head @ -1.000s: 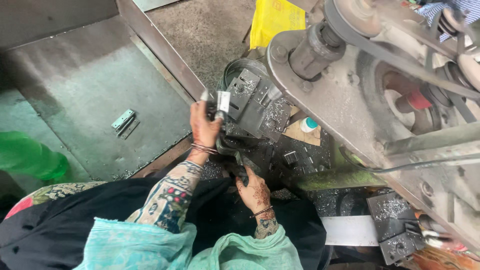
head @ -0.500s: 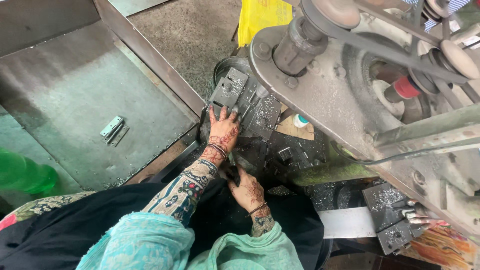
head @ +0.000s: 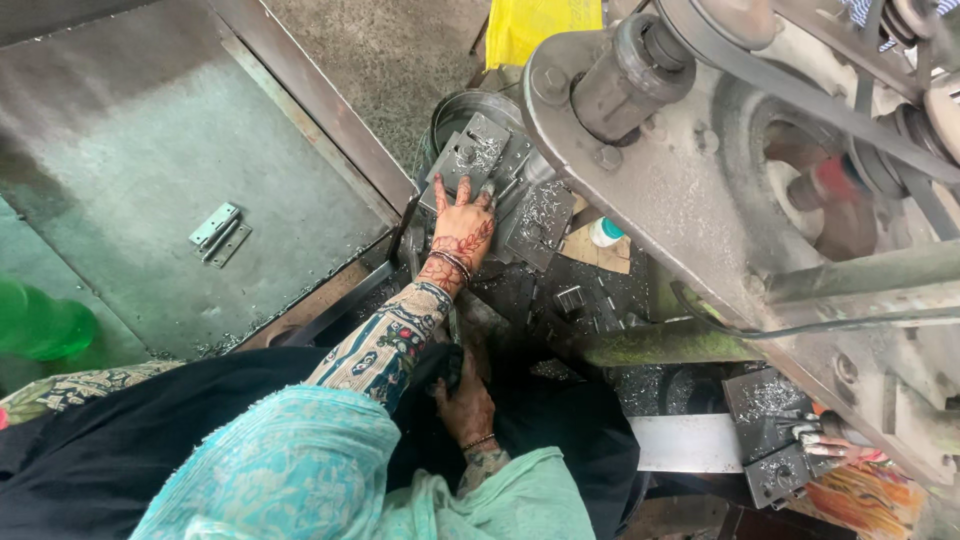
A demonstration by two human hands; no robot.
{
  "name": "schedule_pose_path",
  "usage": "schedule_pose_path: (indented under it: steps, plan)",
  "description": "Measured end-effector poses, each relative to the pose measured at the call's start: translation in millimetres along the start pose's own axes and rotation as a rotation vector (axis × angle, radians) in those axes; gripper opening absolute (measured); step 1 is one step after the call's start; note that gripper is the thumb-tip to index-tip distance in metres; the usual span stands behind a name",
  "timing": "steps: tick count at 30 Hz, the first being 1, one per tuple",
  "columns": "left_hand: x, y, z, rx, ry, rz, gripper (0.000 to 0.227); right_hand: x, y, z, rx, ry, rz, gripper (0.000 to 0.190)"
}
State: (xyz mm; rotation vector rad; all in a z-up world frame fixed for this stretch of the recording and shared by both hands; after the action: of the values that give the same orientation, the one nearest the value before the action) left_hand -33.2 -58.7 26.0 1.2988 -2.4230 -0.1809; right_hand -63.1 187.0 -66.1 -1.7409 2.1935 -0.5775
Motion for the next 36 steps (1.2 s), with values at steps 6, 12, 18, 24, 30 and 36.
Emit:
schedule_pose_path:
  steps: [6, 12, 18, 24, 30, 36]
  plan:
    - [4.5, -4.1, 8.6, 0.019, 0.04, 0.021, 0.043, 13.7, 9.7, -3.1, 0.015, -0.073, 0.029, 0.071]
    - [34.4, -2.9, 25.0, 0.004, -0.042, -0.014, 0.038, 37.5, 6.8, -36.5, -0.143, -0.281, 0.24, 0.067]
    - [42.1, -3.3, 21.0, -0.006, 0.071, 0.012, 0.044, 1.0, -0.3, 0.0, 0.083, 0.08, -0.04, 0.076]
    - [28.1, -6.2, 23.3, 0.048, -0.095, 0.065, 0.05, 14.2, 21.5, -3.1, -0.001, -0.23, 0.268, 0.077]
    - [42.1, -1.7, 30.8, 0.011, -0.09, -0.003, 0.048, 34.1, 8.9, -33.2, -0.093, -0.292, 0.255, 0.07]
    - [54.5, -2.1, 23.7, 0.005, -0.043, 0.018, 0.052, 5.5, 16.1, 9.7, 0.137, 0.049, -0.034, 0.077]
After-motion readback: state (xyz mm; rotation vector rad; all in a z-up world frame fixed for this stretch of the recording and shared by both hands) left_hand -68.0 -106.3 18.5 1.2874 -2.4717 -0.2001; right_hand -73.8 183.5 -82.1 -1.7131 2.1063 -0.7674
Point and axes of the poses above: each hand's wrist, its own x-axis towards the middle knuckle, its own z-axis out of the palm, y = z × x, the point moved 7 cm from there along x, towards the middle knuckle, and after that the axes turned 1 degree about z, right-handed, at the moved point
